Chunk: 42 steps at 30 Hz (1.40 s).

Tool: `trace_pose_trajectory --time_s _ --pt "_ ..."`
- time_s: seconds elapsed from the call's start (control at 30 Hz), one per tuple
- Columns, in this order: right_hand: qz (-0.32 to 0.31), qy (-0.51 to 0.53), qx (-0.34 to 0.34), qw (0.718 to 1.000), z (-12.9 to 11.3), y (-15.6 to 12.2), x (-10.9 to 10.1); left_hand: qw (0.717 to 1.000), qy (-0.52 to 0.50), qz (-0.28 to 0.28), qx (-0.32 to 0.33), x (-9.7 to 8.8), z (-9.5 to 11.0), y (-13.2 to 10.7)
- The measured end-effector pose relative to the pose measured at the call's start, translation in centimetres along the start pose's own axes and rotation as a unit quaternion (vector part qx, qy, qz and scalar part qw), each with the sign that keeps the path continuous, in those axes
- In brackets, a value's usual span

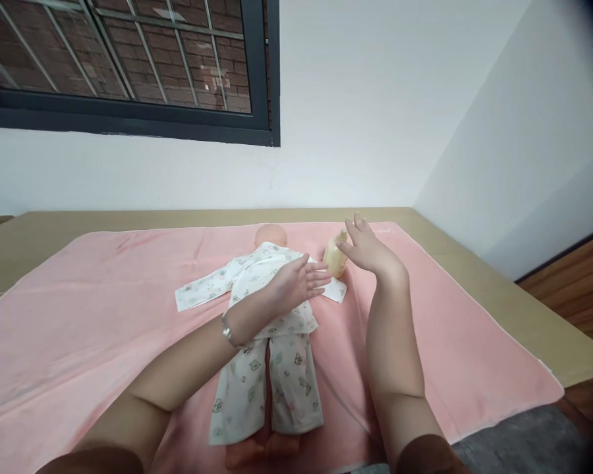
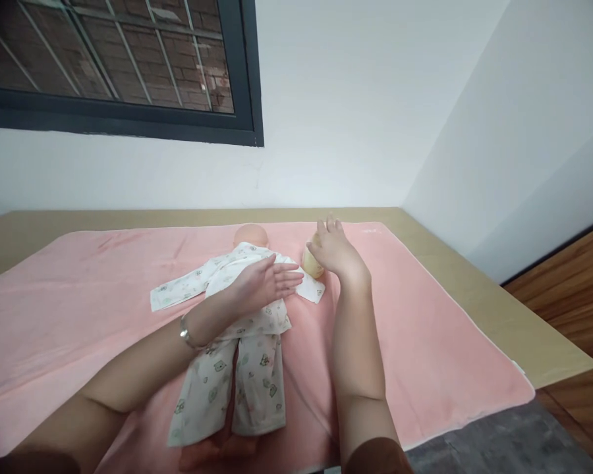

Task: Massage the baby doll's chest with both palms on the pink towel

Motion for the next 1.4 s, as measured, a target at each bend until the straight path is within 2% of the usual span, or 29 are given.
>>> trace_pose_trajectory --time_s 0.1,0.23,0.33,0.47,0.57,0.67,0.83,0.9,1.0,1.1,1.17,1.3,1.4 --pt "-0.025 -0.022 -0.018 0.999 0.0 1.3 1.5 0.988 -0.142 0.056 -0.035 0.7 0.7 4.0" --pt "-0.076 -0.060 -0.026 0.995 -0.8 1.3 2.6 0.966 -0.226 0.124 -0.035 0.9 0.8 7.5" --pt "-0.066 -0.084 -0.024 0.994 -1.3 1.0 2.4 0.958 -0.254 0.134 -0.028 1.1 0.5 8.5" --pt "-0.044 -0.116 -0.011 0.992 -1.7 0.9 2.0 0.954 -0.265 0.134 -0.031 1.0 0.1 8.1" --pt "-0.031 -0.133 0.001 0.991 -1.8 0.9 1.9 0.954 -0.251 0.147 -0.071 0.5 -0.6 6.8" --pt "-0.017 -0.140 -0.001 0.990 -2.0 0.9 1.9 0.956 -0.229 0.137 -0.121 0.0 -1.4 4.8" --pt "0.001 -0.138 0.004 0.990 -3.0 0.3 2.2 0.963 -0.211 0.111 -0.127 -1.4 -0.9 0.4" --pt "0.039 -0.123 -0.015 0.991 -4.6 -0.8 1.9 0.961 -0.227 0.105 -0.115 -1.6 0.1 -1.6" --pt "0.093 -0.066 -0.100 0.988 -8.8 -3.7 1.9 0.959 -0.259 0.084 -0.082 -1.5 2.3 -4.1" --pt "0.055 -0.015 -0.194 0.979 -12.9 -7.1 3.7 0.958 -0.279 0.058 -0.041 -1.6 5.1 -6.1" --pt "0.044 -0.016 -0.235 0.971 -15.0 -9.0 5.1 0.957 -0.287 0.026 -0.015 -1.8 7.0 -7.4" --pt "0.114 -0.020 -0.287 0.951 -17.2 -12.3 6.8 0.947 -0.318 -0.041 -0.018 -2.3 9.6 -10.6" --pt "0.172 0.012 -0.365 0.915 -18.3 -15.8 7.4 0.939 -0.336 -0.065 0.007 -2.3 10.9 -12.6"
Point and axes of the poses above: each hand's wrist, its own y-axis towards the middle knuckle, its own x-axis out of the palm, z = x × y, the point moved 8 cm from there along y, towards the middle knuckle, and after that the axes turned 12 degrees about x, right-handed, at the moved point
